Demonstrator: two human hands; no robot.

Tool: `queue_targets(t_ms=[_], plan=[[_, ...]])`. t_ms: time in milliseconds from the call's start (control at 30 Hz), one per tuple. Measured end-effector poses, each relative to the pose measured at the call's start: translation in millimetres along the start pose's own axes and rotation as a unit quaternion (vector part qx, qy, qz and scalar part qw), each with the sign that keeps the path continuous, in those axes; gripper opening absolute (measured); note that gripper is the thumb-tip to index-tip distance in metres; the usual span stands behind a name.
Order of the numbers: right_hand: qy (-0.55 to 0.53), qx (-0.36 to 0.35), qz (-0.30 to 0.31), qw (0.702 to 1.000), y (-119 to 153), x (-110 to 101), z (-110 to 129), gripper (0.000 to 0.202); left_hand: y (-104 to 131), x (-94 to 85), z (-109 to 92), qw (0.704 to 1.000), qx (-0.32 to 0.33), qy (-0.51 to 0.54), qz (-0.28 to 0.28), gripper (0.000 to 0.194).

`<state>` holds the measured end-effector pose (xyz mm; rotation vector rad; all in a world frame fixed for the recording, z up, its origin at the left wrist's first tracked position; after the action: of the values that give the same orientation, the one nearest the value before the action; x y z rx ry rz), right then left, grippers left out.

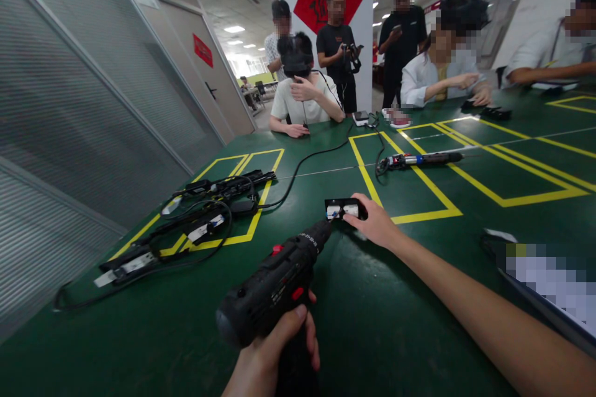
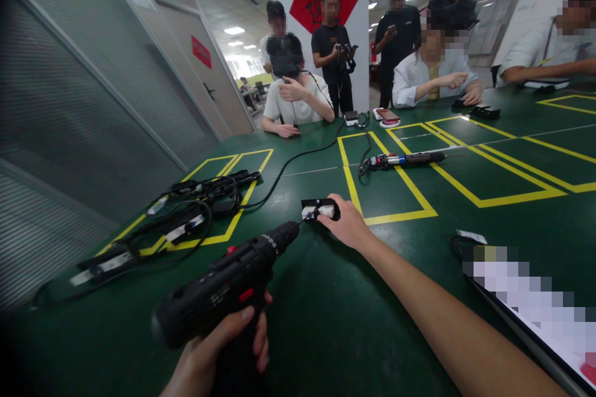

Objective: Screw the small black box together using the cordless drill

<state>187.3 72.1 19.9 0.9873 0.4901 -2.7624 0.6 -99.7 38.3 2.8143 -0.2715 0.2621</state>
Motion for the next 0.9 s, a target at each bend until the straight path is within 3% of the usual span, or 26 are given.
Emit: queue_targets(t_ms=[900], plan=[[-0.008, 0.000, 0.004, 1.000, 0.5, -0.5, 2.8, 0.036, 0.9, -0.4, 2.1, 1.000, -0.011, 0.007, -0.005, 0.027]])
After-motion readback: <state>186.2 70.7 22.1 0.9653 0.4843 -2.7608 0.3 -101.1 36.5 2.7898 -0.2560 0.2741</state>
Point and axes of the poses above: each hand's wrist, its own y-axis away from the middle knuckle, its own x-axis out of the palm, z = x × y, the point moved 8 cm from there along -y, towards the middle knuckle, and after that the axes turned 7 degrees about z, right-handed, at the moved point
